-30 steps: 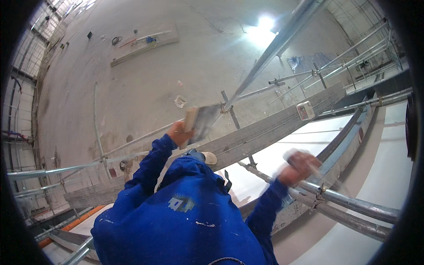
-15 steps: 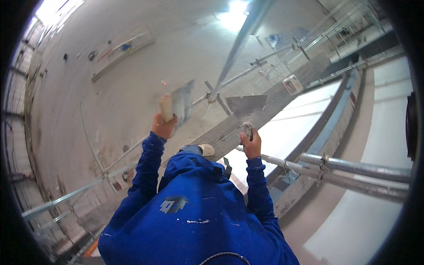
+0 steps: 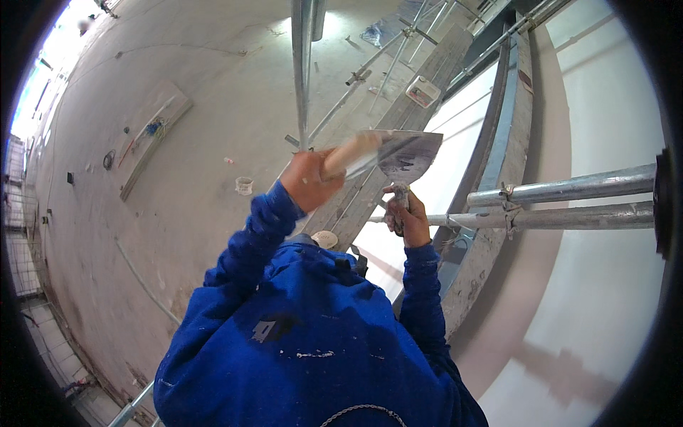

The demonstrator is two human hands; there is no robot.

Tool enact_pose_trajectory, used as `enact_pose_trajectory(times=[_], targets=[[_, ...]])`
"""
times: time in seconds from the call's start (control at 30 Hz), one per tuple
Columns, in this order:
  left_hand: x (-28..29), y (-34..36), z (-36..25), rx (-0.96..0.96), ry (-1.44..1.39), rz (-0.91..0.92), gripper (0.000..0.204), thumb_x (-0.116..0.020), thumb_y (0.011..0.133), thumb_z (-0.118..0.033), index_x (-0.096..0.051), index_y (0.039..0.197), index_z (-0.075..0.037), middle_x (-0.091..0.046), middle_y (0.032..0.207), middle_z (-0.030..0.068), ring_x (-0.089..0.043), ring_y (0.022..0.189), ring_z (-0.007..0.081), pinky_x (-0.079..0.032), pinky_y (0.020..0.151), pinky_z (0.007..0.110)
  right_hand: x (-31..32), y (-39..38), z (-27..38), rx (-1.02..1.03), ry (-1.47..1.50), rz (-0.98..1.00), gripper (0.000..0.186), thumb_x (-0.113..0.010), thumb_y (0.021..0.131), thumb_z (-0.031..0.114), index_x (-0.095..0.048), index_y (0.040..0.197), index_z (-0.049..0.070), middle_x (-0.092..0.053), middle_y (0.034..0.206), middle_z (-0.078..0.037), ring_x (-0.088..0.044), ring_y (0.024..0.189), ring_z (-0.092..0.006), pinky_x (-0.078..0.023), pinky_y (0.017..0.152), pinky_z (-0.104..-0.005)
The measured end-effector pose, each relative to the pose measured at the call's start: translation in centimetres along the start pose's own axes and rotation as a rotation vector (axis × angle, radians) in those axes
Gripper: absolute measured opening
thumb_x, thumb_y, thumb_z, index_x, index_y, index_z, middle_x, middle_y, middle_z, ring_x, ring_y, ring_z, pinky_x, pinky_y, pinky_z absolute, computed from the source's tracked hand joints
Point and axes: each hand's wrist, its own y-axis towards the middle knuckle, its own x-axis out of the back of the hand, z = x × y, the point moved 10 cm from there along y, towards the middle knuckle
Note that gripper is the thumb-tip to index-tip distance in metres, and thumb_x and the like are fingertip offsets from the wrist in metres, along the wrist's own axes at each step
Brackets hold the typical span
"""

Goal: The person stands on scaffolding and uses a trowel and hawk to apply and smooth white plaster onto a curved ceiling surface. They repeatedly scoop material from the hawk and spread it across the ceiling, working around a circular opening and electrical fixtures.

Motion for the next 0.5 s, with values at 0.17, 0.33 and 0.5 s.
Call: enact_pose_trajectory(times=[0.17,0.33,0.5], targets=[[2.6,3.1,-1.7,-0.235,0.147,-0.018,0.044,-0.067,0.07,-0.024,-0.055,0.103,0.002,-0.059,0.068,0.0189,-0.06,0.059,0.0259,-0.047,0.058,0.032,-1.0,-0.3,0.6,-0.069,-0.125,0.08,0.017,-0.053,0.084,0.014,-0.053,0.094,0.0,-0.045,0.056,0.001,-0.04,0.042,-0.0046,-0.031,0.035,-0.0195],[1.5,2.8,-1.7,-0.236,0.217,0.059,0.049,-0.066,0.071,-0.028,-0.052,0.108,0.0,-0.059,0.071,0.0208,-0.06,0.06,0.0312,-0.048,0.059,0.035,-1.9,-0.1,1.5,-0.043,-0.278,0.081,0.016,-0.053,0.084,0.015,-0.052,0.09,0.001,-0.044,0.052,0.002,-0.038,0.039,-0.0038,-0.029,0.034,-0.0195],[4.2,2.6,-1.0,-0.225,0.157,-0.08,0.052,-0.067,0.071,-0.031,-0.051,0.11,-0.001,-0.06,0.072,0.0196,-0.061,0.062,0.0271,-0.048,0.06,0.033,-2.8,0.0,2.9,-0.023,-0.339,0.086,0.014,-0.054,0.083,0.015,-0.053,0.088,0.001,-0.046,0.052,0.002,-0.04,0.04,-0.0044,-0.031,0.036,-0.0205]])
